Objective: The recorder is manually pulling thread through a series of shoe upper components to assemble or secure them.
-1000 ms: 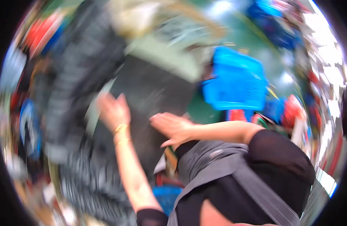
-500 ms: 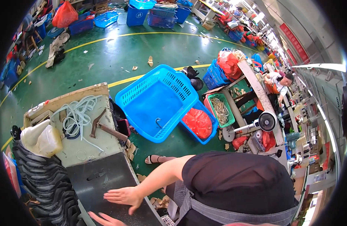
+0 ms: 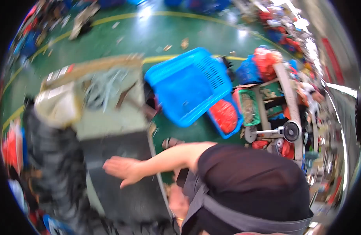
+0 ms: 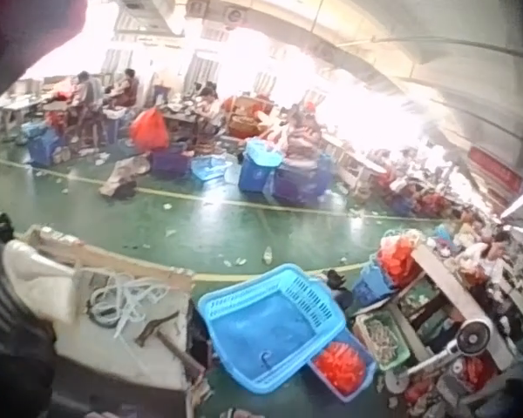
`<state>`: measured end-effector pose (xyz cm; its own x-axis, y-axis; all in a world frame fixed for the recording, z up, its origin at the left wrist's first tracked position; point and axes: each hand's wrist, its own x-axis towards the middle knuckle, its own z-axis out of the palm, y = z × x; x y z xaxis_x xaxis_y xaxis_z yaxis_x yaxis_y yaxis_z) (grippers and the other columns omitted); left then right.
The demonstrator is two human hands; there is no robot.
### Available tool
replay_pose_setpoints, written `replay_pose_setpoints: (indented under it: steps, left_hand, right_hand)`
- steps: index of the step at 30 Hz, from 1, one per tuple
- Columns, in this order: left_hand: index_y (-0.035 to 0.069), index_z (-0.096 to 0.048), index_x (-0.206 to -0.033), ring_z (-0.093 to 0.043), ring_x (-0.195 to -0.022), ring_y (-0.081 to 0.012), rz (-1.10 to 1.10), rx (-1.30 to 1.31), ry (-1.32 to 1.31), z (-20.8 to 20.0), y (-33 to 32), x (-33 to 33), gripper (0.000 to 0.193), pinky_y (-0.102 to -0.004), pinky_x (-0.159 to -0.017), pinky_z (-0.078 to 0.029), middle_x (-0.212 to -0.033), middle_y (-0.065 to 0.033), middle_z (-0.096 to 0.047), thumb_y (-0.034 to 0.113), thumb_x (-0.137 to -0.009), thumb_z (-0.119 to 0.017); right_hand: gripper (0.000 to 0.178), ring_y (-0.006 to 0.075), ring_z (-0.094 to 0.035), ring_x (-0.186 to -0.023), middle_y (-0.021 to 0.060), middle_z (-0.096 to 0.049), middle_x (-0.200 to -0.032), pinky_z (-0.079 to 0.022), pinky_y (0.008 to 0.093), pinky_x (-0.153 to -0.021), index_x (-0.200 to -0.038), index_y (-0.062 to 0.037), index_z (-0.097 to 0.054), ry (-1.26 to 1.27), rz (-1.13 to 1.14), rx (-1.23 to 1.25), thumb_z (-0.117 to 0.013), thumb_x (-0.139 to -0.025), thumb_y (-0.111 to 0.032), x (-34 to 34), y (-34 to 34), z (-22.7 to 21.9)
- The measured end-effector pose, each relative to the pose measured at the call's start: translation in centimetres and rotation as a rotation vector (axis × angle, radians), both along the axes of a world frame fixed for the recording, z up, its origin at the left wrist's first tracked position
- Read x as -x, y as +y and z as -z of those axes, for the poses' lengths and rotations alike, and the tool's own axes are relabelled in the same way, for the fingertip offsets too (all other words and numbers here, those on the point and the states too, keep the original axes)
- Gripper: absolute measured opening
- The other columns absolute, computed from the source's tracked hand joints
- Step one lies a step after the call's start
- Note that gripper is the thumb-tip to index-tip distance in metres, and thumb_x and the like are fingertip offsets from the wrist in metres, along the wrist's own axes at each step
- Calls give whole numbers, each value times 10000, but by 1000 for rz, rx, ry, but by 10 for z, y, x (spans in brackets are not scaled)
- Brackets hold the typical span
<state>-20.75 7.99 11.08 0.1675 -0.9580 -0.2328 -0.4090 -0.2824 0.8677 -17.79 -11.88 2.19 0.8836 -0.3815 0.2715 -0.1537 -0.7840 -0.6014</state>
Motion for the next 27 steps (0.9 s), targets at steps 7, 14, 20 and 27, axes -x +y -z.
replay_pose_setpoints:
  steps: [7,14,20,27]
  left_hand:
    - [-16,-478,-1282,-380,-1278,-450,-337,-57,-1226,65,-68,-133,581,-578,-1022,-316,-1402,-246,-407,375,-856,-536]
    - [1,-678,-1031,-621,-1045,-302,26,-51,482,70,73,91,259,-397,-975,-447,-1052,-149,-677,191,-879,-590]
    - [-28,-477,-1292,-378,-1310,-389,-503,-114,-617,42,-2,-67,499,-531,-1075,-279,-1388,-234,-429,307,-923,-505]
    - [17,-685,-1015,-684,-875,-291,-426,40,240,34,114,81,226,-372,-888,-514,-892,-140,-707,154,-936,-524]
  right_hand:
    - [685,402,-377,-1333,272,-403,-1407,-353,465,-1083,-1279,95,-468,-39,-816,-365,-549,-908,-475,145,129,-34]
    - [797,389,-312,-1364,268,-349,-1439,-239,483,-1133,-1341,123,-369,232,-31,341,-477,-877,-515,14,3,-16]
    - [788,390,-350,-1351,258,-396,-1419,-240,509,-1135,-1300,117,-433,268,-831,-191,-467,-894,-558,150,124,-37]
    - [848,282,-150,-1455,201,-242,-1531,-101,459,-1180,-1415,83,-301,342,-1125,123,-454,-888,-562,82,28,-26]
